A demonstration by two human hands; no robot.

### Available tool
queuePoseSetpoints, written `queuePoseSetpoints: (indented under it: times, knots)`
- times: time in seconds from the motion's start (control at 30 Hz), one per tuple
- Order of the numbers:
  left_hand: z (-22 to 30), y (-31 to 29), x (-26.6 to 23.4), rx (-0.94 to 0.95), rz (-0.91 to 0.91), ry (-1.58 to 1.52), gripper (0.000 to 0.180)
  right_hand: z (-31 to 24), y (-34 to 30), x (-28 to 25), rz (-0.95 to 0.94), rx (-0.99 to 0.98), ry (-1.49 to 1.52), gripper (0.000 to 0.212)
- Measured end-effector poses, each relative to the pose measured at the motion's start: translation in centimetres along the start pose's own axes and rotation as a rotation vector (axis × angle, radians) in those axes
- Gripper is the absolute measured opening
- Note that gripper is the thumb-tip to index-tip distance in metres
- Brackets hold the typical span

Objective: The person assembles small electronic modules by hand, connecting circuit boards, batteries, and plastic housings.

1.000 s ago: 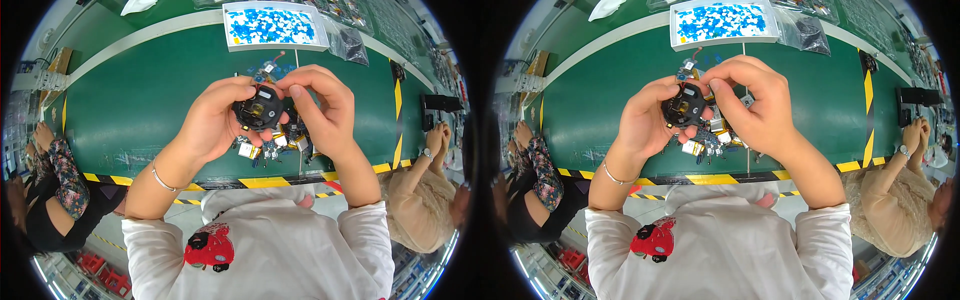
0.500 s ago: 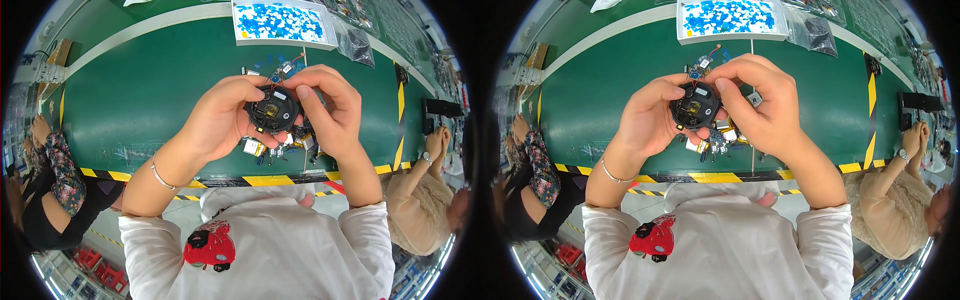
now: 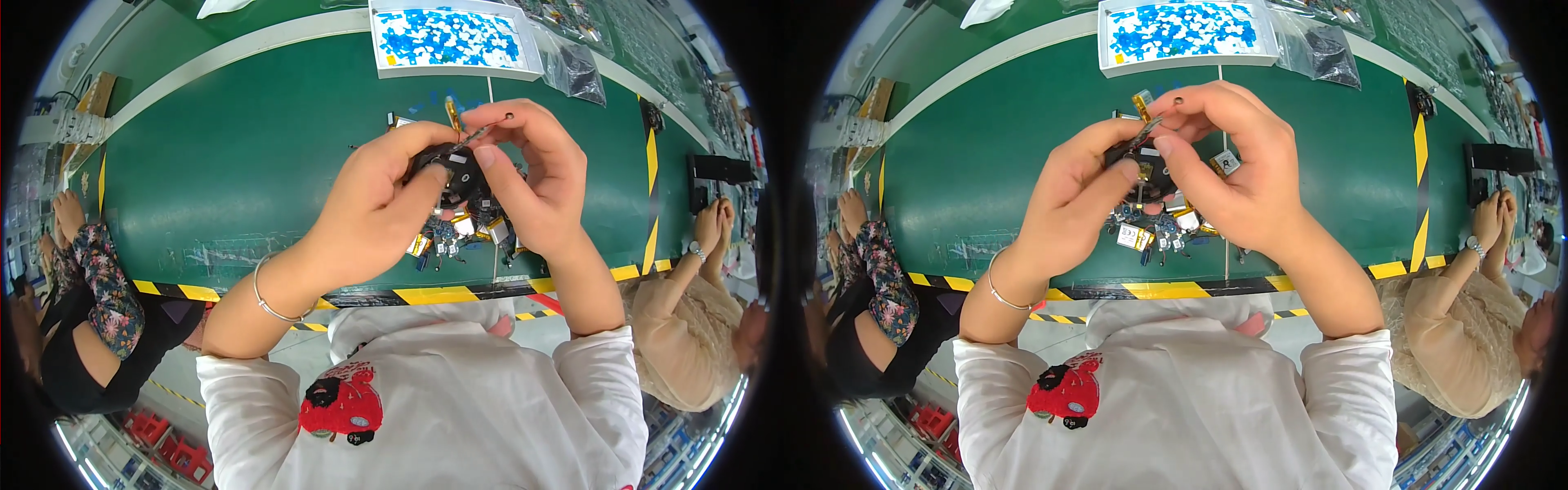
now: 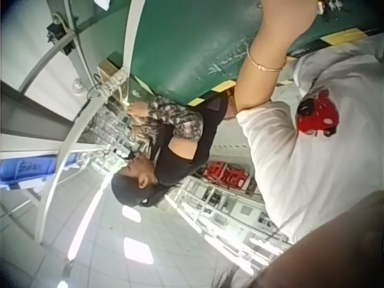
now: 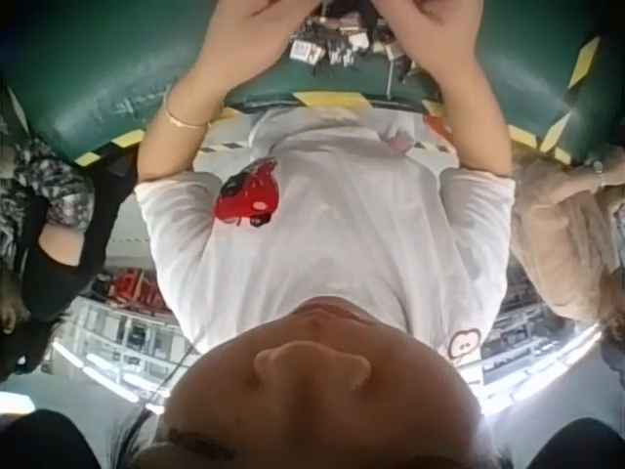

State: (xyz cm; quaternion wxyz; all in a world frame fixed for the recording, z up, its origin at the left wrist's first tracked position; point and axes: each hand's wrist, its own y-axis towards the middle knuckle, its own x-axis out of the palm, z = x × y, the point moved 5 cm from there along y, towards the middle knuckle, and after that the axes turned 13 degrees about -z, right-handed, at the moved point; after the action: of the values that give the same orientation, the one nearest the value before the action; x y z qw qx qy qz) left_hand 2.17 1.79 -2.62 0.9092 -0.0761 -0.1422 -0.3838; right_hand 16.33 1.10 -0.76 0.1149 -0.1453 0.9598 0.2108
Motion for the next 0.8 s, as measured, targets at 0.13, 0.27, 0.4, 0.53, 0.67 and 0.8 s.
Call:
queuePoseSetpoints:
  times: [0.13,0.27,0.4,0.53,0.67,0.8]
  knots:
    - [0.1,-0.5,-0.7,0.077,0.033,0.184,0.031,-0.9,0.5,0.2,-0.047,-0.047,-0.071,0.024]
    - [0.4,-0.4,-0.4,0.089,-0.007,0.304,0.034,-1.4,0.7,-0.6,-0.04,-0.112,-0.185,0.017]
    - [4.9,-1.2,-1.0,0.322,-0.102,0.57,0.031,-1.6,0.5,-7.9,0.19,-0.108,-0.147,0.012]
    - [9.0,-4.9,2.6,0.574,-0.647,-0.078,0.017,-0.2,-3.9,-18.7,0.251,0.234,-0.302,0.007]
    - [10.0,-6.9,4.7,0.507,-0.771,-0.264,0.015,5.2,-9.7,-27.4,0.299,0.887,-0.669,0.02]
    - [10.3,-6.4,4.3,0.585,-0.876,-0.265,0.016,4.9,-10.2,-28.7,0.563,0.977,-0.861,0.039]
